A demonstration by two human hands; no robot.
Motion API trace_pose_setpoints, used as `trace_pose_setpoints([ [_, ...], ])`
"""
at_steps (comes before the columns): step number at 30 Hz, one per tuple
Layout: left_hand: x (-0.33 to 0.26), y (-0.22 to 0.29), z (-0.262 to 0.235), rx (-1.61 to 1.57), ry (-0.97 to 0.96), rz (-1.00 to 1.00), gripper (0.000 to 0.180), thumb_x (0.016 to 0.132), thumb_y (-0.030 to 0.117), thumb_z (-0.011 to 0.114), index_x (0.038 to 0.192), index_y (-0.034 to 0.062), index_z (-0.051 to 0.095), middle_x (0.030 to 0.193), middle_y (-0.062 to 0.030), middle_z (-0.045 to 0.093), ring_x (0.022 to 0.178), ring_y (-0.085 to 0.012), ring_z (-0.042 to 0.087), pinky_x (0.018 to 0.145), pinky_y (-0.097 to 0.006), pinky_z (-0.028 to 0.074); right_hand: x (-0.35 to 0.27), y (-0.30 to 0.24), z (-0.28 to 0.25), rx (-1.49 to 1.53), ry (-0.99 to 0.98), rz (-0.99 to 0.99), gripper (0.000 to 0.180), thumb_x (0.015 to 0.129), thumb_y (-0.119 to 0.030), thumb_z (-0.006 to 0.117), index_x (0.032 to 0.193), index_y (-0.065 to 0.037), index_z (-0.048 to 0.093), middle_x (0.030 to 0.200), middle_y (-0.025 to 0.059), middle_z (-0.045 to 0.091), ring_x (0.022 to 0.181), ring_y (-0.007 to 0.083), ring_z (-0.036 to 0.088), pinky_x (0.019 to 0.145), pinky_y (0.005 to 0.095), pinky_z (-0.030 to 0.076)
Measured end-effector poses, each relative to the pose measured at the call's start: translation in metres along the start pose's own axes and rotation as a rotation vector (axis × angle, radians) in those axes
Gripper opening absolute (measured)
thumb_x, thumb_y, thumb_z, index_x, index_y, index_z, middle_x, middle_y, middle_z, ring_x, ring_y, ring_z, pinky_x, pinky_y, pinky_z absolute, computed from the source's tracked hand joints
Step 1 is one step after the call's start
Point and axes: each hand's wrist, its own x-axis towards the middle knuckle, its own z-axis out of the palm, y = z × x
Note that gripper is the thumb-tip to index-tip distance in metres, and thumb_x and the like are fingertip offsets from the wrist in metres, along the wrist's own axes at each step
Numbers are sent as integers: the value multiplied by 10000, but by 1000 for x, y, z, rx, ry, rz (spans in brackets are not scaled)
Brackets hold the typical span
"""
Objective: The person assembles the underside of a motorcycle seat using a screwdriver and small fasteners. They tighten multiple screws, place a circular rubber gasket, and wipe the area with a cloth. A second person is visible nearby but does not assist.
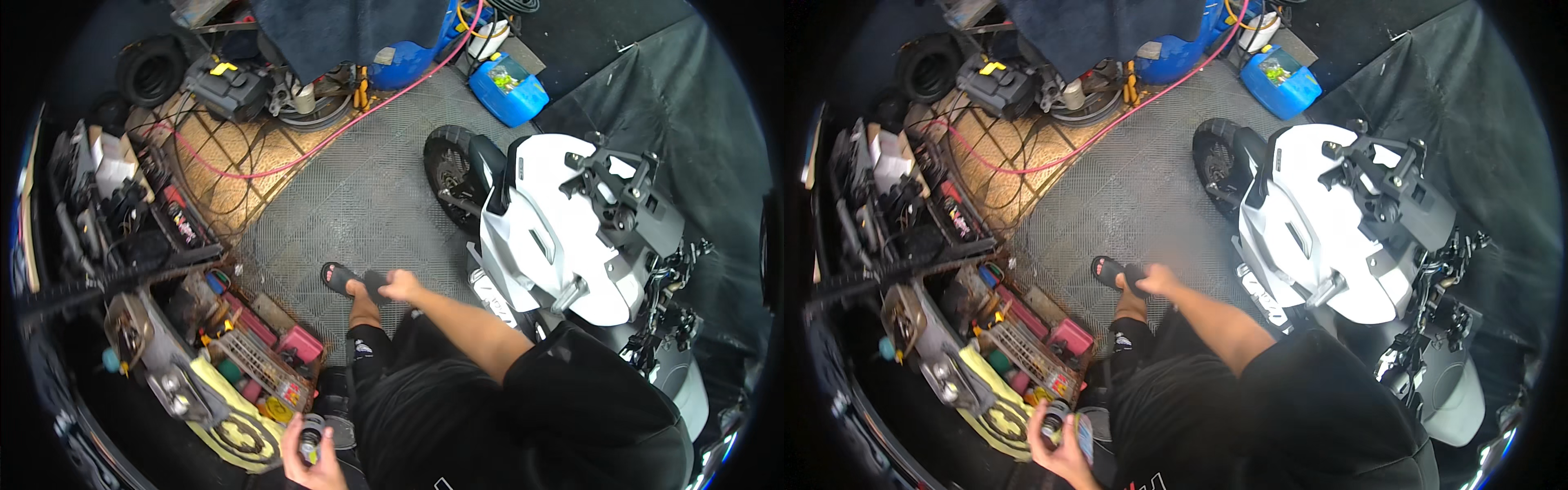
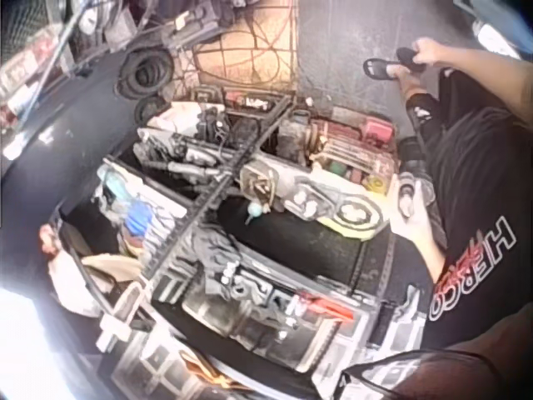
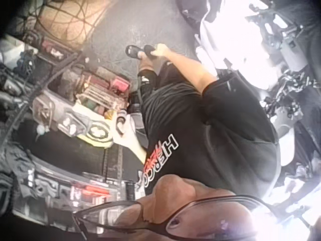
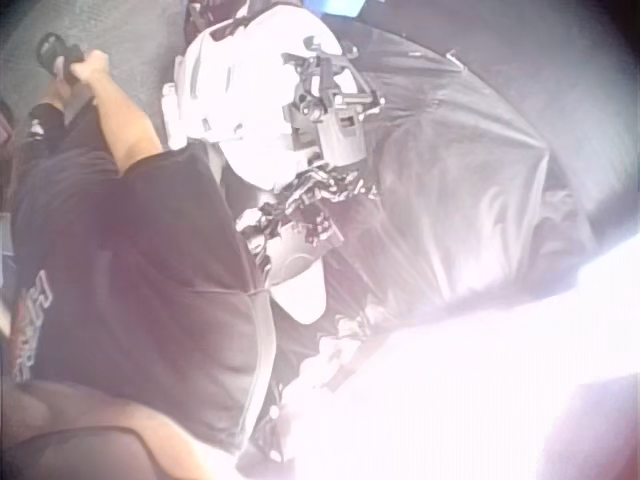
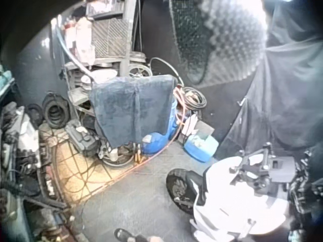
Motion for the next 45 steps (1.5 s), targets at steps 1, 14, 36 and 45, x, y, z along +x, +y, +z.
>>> trace_pose_setpoints([
  [1,43,13,7,16,-46,57,487,755,-86,778,1219,-54,637,1222,-204,693,1136,-301,659,1035,-421,495,12,19,-30,106,45,37,595,757,-410,756,1172,15,705,1017,209,753,913,301,750,836,417,588],
  [14,411,99,-40,-205,191,478,417,791,111,875,1162,14,710,1076,-120,740,949,-247,724,859,-353,581,138,-92,-239,293,331,-101,258,936,-257,668,823,-84,512,736,37,578,605,128,580,421,279,510],
  [36,173,8,-251,251,1640,-530,354,833,78,845,1120,-57,689,1042,-132,724,921,-183,726,842,-313,591,-318,-750,150,-525,-791,-1960,411,884,-101,722,1261,42,639,921,135,697,722,233,693,676,347,578],
  [45,177,-10,-247,538,1526,-775,411,820,206,846,1159,29,693,1054,-145,693,940,-288,657,837,-415,540,-337,-688,194,-806,-1185,-2019,690,762,-232,842,1363,-3,594,1165,195,672,988,346,649,887,439,539],
])
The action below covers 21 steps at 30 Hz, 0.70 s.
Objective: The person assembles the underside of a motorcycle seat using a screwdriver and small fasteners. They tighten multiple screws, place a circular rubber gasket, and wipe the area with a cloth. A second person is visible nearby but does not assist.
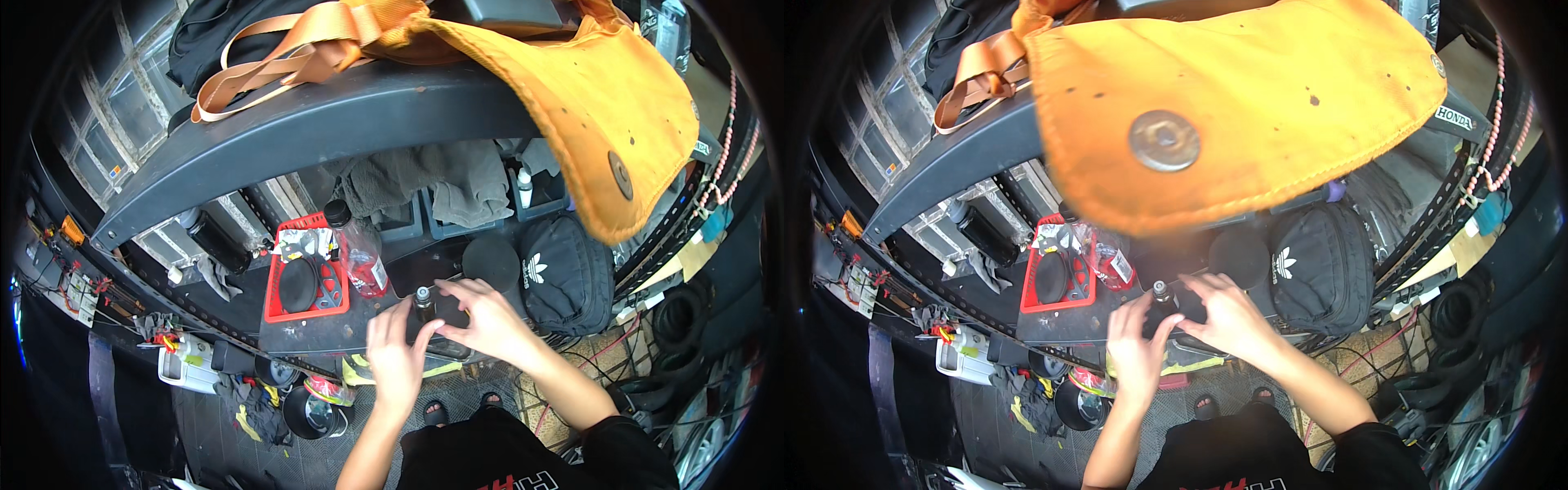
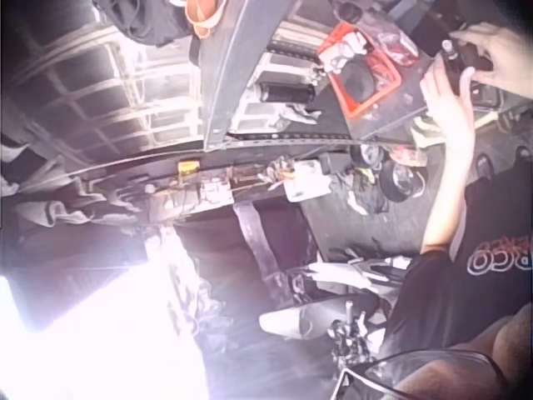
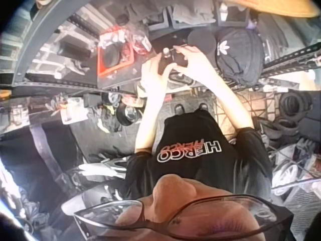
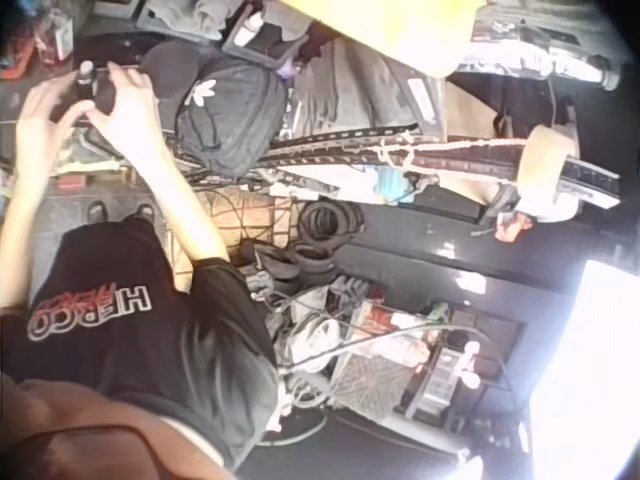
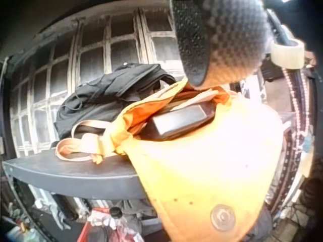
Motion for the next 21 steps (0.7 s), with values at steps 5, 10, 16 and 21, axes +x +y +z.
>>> trace_pose_setpoints([
  [5,4,-5,-32,304,86,47,290,913,105,720,1180,5,666,1045,-150,644,972,-352,586,881,-447,484,18,10,26,147,89,-156,559,799,-290,850,1249,-26,648,1026,126,700,800,255,620,751,382,538],
  [10,8,-22,-31,410,-31,85,228,875,77,762,1084,2,709,921,-129,685,815,-292,660,775,-401,536,17,21,51,352,248,-269,390,825,-204,828,1131,-11,681,900,100,656,697,216,603,659,368,523],
  [16,46,53,-42,202,-68,142,221,834,78,825,986,-43,720,850,-123,712,770,-190,703,740,-309,556,16,34,44,461,198,-242,346,827,-181,823,1088,4,691,856,115,631,684,262,624,648,387,530],
  [21,69,39,-40,266,-268,271,276,796,116,860,992,-32,733,845,-122,716,771,-208,702,744,-319,558,14,29,35,477,62,-158,305,850,-189,802,1037,19,679,837,126,604,696,284,631,652,401,524],
])
